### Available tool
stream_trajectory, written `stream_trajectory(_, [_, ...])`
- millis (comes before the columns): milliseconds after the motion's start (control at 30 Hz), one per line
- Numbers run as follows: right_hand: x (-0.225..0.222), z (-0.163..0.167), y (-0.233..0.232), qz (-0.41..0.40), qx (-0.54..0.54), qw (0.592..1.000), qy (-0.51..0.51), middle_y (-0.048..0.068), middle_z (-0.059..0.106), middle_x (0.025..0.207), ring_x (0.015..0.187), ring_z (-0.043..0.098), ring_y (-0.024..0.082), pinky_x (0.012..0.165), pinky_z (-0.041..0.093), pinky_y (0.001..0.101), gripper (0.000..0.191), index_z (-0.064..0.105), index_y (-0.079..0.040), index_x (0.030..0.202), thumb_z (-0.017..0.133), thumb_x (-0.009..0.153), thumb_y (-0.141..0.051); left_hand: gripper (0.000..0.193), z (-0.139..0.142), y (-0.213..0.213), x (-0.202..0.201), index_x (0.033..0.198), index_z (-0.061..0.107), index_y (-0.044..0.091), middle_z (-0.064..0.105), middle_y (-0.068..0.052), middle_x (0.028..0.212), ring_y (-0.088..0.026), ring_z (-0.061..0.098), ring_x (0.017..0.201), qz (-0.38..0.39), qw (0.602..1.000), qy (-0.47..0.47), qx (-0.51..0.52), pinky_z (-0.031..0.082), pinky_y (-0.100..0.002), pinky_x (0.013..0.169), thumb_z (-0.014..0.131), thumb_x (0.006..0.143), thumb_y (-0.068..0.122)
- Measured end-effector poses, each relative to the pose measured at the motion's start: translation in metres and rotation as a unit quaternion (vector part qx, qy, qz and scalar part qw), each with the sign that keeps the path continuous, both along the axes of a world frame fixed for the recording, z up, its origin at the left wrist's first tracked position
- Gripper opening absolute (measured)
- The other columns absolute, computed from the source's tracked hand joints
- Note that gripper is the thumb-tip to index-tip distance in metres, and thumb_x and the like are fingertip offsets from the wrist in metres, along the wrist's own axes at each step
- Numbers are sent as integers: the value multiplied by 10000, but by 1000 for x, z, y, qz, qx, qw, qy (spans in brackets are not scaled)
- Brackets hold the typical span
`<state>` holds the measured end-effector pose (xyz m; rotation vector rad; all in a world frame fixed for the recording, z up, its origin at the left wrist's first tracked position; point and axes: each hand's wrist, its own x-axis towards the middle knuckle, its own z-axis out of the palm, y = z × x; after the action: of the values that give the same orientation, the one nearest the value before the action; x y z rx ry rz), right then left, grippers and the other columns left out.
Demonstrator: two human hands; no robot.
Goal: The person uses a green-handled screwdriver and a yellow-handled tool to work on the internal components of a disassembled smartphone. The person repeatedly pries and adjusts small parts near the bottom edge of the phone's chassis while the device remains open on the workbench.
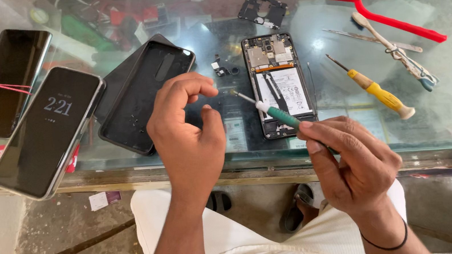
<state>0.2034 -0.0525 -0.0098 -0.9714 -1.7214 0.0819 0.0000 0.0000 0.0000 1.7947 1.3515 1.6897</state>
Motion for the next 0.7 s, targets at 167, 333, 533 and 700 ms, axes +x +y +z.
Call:
stream_trajectory(167, [6,-11,-4,-81,-42,995,45,88,715,792,644,648,93,566,432,174,100,720,8,1089,668,1009,39,234,5,-3,4,961,618,23,723,-76,1089,-216,674,1037,2,1000,8,9,523,-326,903,569,800,-140])
stream_trajectory(333, [12,-11,-9,-101,-52,993,24,75,718,782,599,601,54,525,384,176,108,736,-1,1097,677,1011,23,226,7,-6,9,965,622,28,723,-79,1105,-221,690,1067,-4,1000,6,11,531,-330,918,579,815,-135])
stream_trajectory(533, [9,-4,-8,-86,-79,993,2,84,732,894,676,662,83,521,427,188,116,728,-6,1104,681,1000,14,229,9,-5,11,951,616,33,721,-79,1106,-228,694,1084,-2,1000,9,15,551,-330,931,576,800,-135])
stream_trajectory(700, [5,-2,-5,-79,-71,994,-36,77,737,905,752,685,99,623,497,222,75,724,-9,1090,693,1022,-5,234,7,-5,9,949,615,31,721,-84,1106,-235,695,1091,-1,1000,9,11,549,-338,934,577,794,-141])
